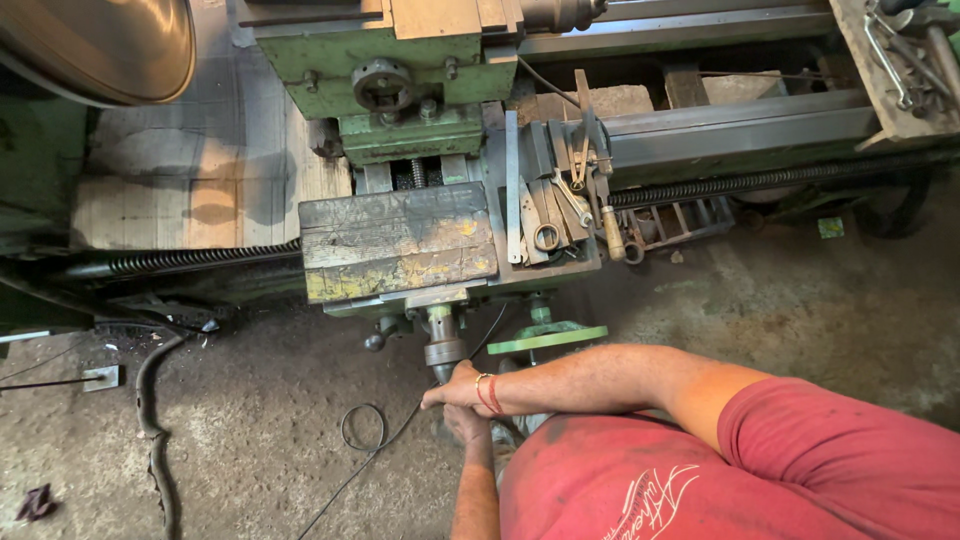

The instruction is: The person operates a large green milling machine in a workshop, using both hands to turn a control handle and a green handwheel. The person adjusts the machine's position while the large flywheel spins, performing repetitive manual adjustments to the machinery.

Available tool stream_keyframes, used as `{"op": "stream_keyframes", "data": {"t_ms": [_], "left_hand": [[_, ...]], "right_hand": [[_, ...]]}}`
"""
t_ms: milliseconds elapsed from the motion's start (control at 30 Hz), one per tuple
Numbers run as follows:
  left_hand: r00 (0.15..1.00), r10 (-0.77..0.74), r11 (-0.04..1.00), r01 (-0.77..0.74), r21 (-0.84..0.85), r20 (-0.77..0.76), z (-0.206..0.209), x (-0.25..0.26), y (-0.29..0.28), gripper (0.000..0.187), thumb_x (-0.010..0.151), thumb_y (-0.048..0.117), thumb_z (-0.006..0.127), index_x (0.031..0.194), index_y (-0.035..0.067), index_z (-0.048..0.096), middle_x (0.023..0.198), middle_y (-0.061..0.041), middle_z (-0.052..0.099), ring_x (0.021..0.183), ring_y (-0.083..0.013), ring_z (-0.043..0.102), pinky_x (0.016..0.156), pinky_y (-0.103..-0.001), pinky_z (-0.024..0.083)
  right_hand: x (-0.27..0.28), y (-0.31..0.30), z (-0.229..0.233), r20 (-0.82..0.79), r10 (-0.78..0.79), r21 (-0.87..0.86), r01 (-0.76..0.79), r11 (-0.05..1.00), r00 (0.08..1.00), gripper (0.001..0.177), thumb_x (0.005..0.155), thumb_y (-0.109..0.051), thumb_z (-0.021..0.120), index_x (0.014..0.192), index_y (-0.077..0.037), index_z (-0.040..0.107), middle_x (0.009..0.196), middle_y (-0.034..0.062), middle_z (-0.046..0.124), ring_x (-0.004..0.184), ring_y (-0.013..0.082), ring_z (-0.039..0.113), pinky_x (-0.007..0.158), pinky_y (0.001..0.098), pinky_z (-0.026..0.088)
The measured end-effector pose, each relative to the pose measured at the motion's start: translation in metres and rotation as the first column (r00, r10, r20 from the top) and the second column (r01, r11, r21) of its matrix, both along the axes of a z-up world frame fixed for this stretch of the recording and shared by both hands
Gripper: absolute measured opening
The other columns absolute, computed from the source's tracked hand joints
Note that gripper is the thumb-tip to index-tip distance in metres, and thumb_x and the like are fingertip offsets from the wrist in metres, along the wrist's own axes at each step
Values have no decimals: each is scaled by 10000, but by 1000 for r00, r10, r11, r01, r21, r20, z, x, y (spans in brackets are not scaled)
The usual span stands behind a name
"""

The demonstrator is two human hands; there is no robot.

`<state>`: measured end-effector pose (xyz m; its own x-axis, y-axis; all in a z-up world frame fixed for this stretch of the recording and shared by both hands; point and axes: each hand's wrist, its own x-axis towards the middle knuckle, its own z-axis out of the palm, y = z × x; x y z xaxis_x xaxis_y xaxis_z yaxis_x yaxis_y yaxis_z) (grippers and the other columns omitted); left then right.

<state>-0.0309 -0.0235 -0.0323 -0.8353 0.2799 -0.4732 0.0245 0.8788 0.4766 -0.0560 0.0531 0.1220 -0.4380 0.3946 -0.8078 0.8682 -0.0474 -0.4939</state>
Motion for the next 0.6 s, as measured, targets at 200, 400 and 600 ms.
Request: {"op": "stream_keyframes", "data": {"t_ms": [200,400,600], "left_hand": [[955,-61,996,76,42,-289,5,1,-5,328,843,261,678,1119,85,654,1007,-144,740,934,-307,732,752,-421,573],[994,-16,959,46,281,-110,1,-9,-21,360,882,310,700,1170,103,641,1097,-140,721,1013,-316,709,796,-407,548],[909,-78,585,-291,757,410,-4,-24,-33,329,937,196,651,1196,-1,608,1104,-71,661,994,-190,631,826,-377,535]], "right_hand": [[6,5,8,-82,-88,-130,77,989,993,717,595,-308,892,1146,42,596,1057,159,701,946,223,696,813,382,581],[7,11,12,-115,-82,-185,60,981,990,675,607,-283,868,1121,75,615,971,148,709,876,206,708,764,375,590],[10,13,-2,-133,-86,-204,57,977,987,791,617,-275,892,1200,99,508,987,155,703,904,211,704,788,357,590]]}}
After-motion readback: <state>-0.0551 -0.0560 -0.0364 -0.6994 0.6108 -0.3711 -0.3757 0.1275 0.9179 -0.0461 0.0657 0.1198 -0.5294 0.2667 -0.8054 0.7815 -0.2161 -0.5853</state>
